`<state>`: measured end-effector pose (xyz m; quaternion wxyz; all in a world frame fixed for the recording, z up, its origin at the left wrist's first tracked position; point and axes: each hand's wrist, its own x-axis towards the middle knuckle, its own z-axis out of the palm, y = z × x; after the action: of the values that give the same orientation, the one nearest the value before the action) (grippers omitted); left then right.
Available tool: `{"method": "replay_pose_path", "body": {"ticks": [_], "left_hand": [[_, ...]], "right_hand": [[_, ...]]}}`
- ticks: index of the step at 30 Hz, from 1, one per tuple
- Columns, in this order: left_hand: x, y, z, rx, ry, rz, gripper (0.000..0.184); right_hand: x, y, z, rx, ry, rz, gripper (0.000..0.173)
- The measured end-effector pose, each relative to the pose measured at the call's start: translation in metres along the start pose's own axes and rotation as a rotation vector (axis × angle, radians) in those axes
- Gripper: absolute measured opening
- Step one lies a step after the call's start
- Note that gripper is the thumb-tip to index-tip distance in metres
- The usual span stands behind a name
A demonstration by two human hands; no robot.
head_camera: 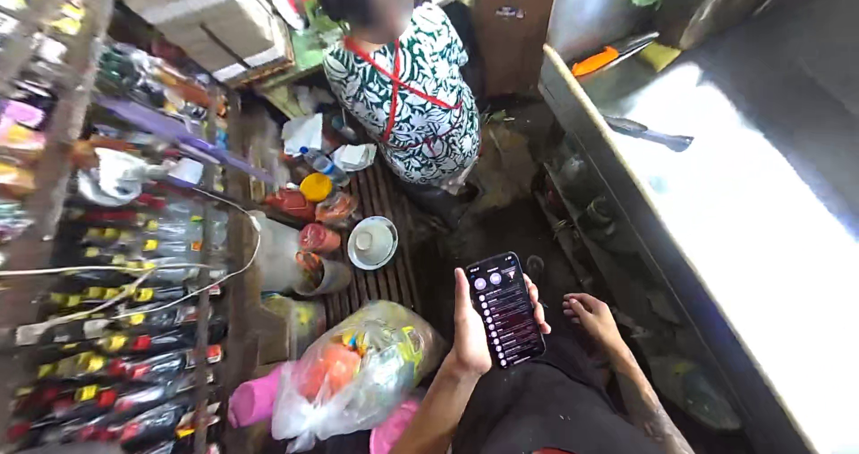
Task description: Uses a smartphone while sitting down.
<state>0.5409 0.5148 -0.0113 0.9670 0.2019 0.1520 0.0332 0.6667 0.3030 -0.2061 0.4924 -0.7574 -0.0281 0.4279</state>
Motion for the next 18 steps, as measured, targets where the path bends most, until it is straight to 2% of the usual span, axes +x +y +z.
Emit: {"method": "replay_pose_path", "body": {"ticks": [4, 11, 14, 18], "left_hand": [[0.098, 0.048, 0.016, 0.023, -0.025, 0.049, 0.097], [0.220, 0.130, 0.040, 0.019, -0.047, 0.056, 0.099], [0.265, 0.166, 0.033, 0.002, -0.080, 0.034, 0.098], [0.322, 0.211, 0.015, -0.001, -0.147, -0.060, 0.097]], "right_hand": [[0.102, -0.096, -0.003, -0.054, -0.141, -0.199, 0.032], [0.206, -0.272, -0.034, -0.082, -0.164, -0.477, 0.032], [0.241, -0.320, -0.041, -0.056, -0.118, -0.516, 0.030], [0.267, -0.346, -0.039, -0.034, 0.031, -0.510, 0.028]]}}
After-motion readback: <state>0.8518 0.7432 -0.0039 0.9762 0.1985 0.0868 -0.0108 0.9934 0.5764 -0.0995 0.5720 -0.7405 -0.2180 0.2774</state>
